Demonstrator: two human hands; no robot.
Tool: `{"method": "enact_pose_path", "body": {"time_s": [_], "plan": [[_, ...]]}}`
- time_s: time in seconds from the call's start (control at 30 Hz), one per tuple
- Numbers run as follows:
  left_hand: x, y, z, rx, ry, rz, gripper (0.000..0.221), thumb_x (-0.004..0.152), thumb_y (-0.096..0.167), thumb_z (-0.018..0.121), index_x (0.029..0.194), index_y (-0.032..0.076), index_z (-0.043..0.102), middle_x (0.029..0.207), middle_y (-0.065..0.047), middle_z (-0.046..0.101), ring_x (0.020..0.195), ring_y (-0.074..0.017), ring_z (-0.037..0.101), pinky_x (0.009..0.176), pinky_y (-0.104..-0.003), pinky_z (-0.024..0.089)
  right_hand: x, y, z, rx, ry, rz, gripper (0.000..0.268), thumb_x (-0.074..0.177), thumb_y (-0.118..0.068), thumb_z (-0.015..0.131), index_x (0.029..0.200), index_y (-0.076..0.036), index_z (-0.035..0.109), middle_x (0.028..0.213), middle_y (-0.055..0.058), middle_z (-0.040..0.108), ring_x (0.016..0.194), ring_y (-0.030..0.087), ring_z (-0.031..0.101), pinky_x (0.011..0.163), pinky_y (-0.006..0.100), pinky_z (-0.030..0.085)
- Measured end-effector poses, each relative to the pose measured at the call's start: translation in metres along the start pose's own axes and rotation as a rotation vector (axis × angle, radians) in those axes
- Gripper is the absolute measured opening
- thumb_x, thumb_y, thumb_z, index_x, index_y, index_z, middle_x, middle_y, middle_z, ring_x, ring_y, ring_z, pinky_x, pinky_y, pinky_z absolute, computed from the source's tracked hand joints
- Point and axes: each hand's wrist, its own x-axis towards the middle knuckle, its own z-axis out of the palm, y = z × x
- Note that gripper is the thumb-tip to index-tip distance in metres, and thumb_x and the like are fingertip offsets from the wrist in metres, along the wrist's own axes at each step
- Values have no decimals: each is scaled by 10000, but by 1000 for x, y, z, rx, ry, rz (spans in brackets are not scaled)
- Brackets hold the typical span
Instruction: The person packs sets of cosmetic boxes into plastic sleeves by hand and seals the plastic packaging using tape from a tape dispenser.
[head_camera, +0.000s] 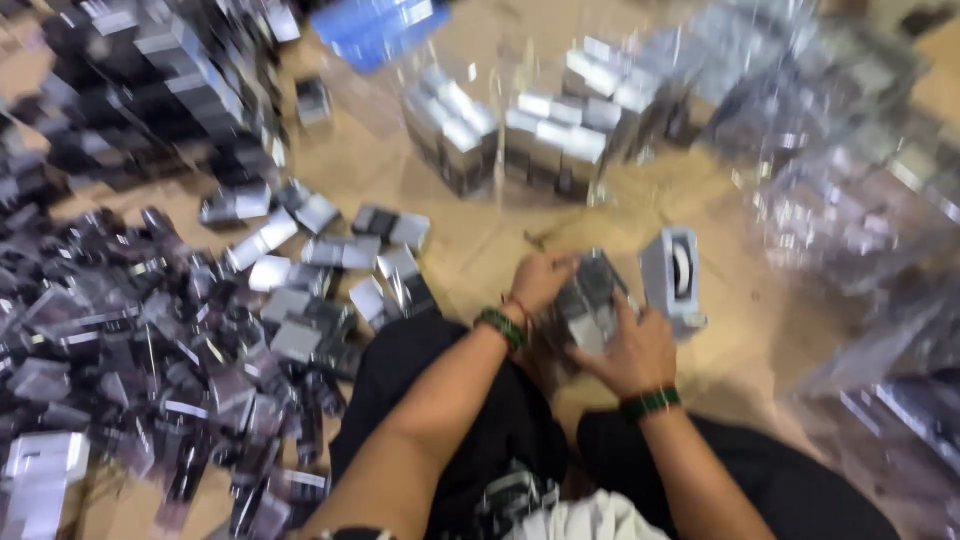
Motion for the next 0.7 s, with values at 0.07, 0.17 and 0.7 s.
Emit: {"method": "enact_pose_path", "body": {"time_s": [0.07,0.17,0.7], "plan": [[-3,4,0,-27,40,3,304,948,286,674,1167,92,755,993,-120,798,885,-181,771,789,-299,577,6,5,2,16,-40,-41,1117,569,-629,898,1495,-151,498,1222,261,580,1119,432,585,942,494,515],[-10,16,1,12,77,20,299,950,274,657,1175,104,756,1010,-128,790,887,-203,771,782,-304,577,5,24,-6,27,-45,-350,1303,364,-570,1003,1449,-69,484,1431,414,424,1186,566,489,966,544,475],[-23,41,-15,771,-132,420,1066,884,757,551,1570,-40,374,1641,-242,365,1573,-348,278,1286,-515,119,18,4,30,317,344,-184,779,599,-285,945,1294,-98,648,1284,158,633,1131,335,643,874,430,556]]}}
